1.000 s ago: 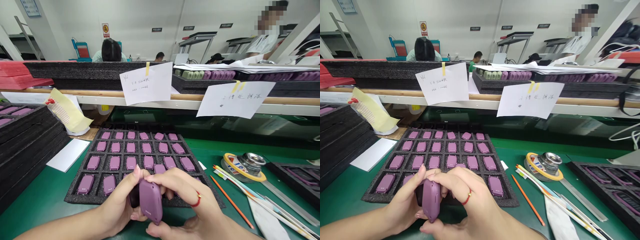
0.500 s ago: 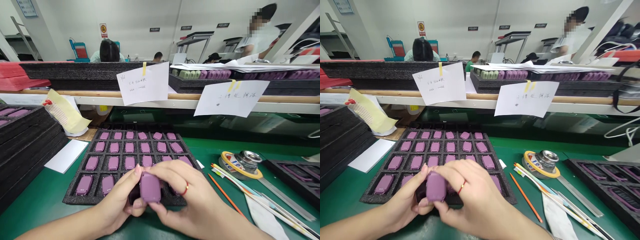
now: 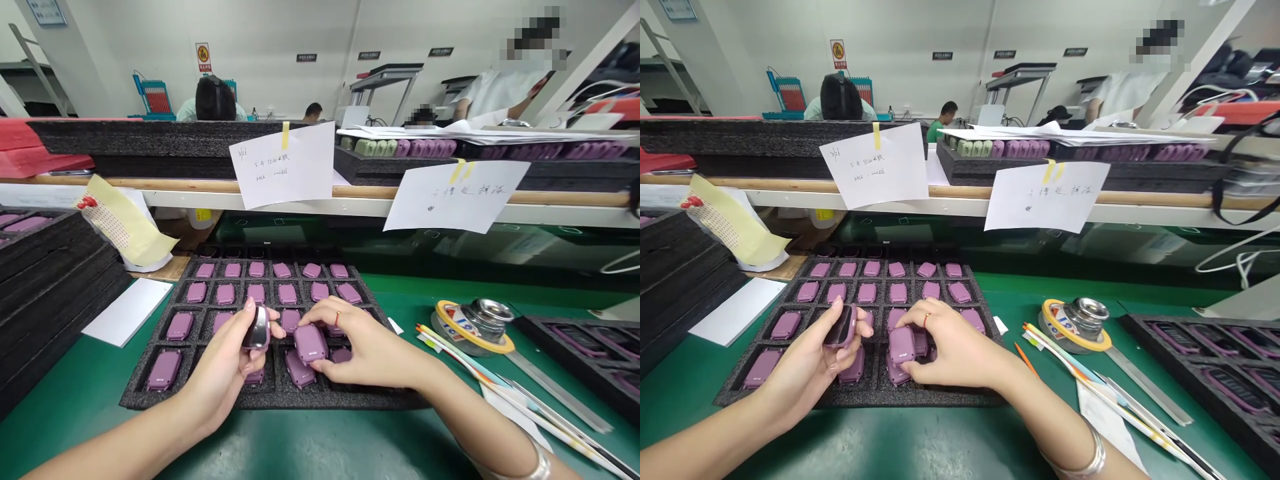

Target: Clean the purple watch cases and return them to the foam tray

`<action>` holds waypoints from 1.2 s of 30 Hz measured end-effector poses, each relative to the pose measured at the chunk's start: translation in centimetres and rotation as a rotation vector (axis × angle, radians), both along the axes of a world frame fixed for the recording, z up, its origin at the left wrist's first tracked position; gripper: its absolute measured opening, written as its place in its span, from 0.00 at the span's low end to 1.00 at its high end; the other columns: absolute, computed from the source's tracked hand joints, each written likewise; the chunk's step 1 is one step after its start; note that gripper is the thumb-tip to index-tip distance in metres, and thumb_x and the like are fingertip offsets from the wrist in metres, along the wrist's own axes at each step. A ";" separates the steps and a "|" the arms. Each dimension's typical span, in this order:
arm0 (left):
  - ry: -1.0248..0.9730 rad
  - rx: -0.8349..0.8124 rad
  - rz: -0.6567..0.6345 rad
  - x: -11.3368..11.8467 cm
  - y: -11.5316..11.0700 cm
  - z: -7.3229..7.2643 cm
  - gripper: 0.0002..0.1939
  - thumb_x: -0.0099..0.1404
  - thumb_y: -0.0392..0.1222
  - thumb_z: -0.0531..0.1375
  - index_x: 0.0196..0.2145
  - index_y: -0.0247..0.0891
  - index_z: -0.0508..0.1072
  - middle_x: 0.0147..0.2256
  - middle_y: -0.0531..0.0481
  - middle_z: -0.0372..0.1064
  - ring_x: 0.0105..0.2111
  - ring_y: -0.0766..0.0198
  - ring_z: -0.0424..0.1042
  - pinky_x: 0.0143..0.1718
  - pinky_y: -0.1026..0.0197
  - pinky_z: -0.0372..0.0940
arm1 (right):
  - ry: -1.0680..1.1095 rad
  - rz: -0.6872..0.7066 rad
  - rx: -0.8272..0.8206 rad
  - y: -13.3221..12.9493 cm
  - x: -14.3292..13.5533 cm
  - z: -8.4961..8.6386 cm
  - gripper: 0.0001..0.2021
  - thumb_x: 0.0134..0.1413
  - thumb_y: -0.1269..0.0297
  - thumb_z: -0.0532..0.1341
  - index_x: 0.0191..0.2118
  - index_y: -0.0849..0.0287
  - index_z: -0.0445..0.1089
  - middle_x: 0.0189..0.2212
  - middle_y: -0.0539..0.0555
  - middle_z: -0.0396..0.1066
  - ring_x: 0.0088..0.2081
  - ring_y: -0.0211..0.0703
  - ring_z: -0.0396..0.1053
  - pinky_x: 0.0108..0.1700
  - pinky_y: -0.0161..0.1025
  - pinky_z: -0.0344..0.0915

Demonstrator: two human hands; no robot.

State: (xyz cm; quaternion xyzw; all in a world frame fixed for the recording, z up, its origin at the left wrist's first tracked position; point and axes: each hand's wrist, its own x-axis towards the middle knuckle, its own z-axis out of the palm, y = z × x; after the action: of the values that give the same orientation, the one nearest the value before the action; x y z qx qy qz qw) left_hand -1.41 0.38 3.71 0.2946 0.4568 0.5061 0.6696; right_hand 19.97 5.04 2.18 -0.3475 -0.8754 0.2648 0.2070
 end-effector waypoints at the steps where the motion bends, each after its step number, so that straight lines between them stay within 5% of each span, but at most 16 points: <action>1: -0.004 0.022 -0.016 0.0 0.0 -0.2 0.20 0.71 0.55 0.57 0.40 0.33 0.75 0.32 0.49 0.72 0.21 0.75 0.54 0.20 0.71 0.50 | -0.006 -0.017 0.000 0.2 0.3 0.0 0.21 0.44 0.71 0.70 0.47 0.58 0.72 0.44 0.57 0.73 0.49 0.51 0.70 0.54 0.50 0.67; 7: -0.107 -0.036 -0.156 0.2 -0.2 -0.6 0.27 0.72 0.59 0.53 0.44 0.31 0.79 0.33 0.45 0.71 0.23 0.71 0.57 0.23 0.68 0.53 | -0.154 -0.068 -0.058 0.9 1.4 0.5 0.20 0.48 0.69 0.69 0.49 0.57 0.71 0.47 0.58 0.72 0.52 0.55 0.70 0.55 0.53 0.67; 12: -0.197 -0.018 -0.255 0.5 -0.9 -0.5 0.25 0.62 0.61 0.64 0.41 0.34 0.79 0.32 0.46 0.72 0.21 0.72 0.57 0.22 0.67 0.50 | 0.113 -0.040 -0.033 -1.3 0.5 2.3 0.33 0.43 0.61 0.77 0.55 0.53 0.65 0.51 0.55 0.71 0.53 0.50 0.70 0.55 0.45 0.69; 19: -0.328 -0.029 -0.372 1.0 -1.5 -0.8 0.23 0.62 0.61 0.65 0.36 0.34 0.78 0.26 0.52 0.65 0.21 0.73 0.56 0.23 0.68 0.49 | 0.287 0.015 0.356 -5.1 -1.9 2.6 0.06 0.58 0.70 0.67 0.36 0.56 0.69 0.47 0.55 0.71 0.49 0.45 0.71 0.52 0.42 0.68; 25: -0.311 0.008 -0.394 1.2 -1.8 -1.1 0.23 0.63 0.61 0.65 0.38 0.35 0.78 0.24 0.54 0.64 0.19 0.75 0.54 0.21 0.69 0.47 | 0.528 -0.064 0.203 -4.9 -2.1 2.9 0.05 0.59 0.73 0.64 0.35 0.56 0.72 0.36 0.51 0.74 0.38 0.38 0.74 0.41 0.34 0.72; 29: -0.289 0.049 -0.424 0.8 -1.9 -1.1 0.25 0.67 0.61 0.60 0.42 0.34 0.80 0.33 0.44 0.73 0.19 0.75 0.56 0.21 0.68 0.47 | 0.817 -0.217 0.113 -4.5 -1.6 3.4 0.06 0.61 0.69 0.65 0.32 0.54 0.73 0.31 0.48 0.76 0.35 0.37 0.75 0.36 0.30 0.74; 36: -0.307 0.075 -0.436 0.6 -2.0 -0.8 0.25 0.68 0.61 0.58 0.44 0.37 0.81 0.35 0.45 0.74 0.20 0.76 0.57 0.23 0.67 0.48 | 0.812 -0.237 0.224 -4.5 -0.9 3.0 0.13 0.58 0.77 0.65 0.45 0.51 0.74 0.45 0.50 0.79 0.50 0.40 0.77 0.52 0.33 0.75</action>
State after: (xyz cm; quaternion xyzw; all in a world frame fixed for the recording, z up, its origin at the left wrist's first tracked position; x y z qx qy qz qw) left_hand -0.83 -1.61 2.87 0.3306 0.2566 0.4054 0.8127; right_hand 19.12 0.57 5.22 -0.2885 -0.7003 0.2577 0.6000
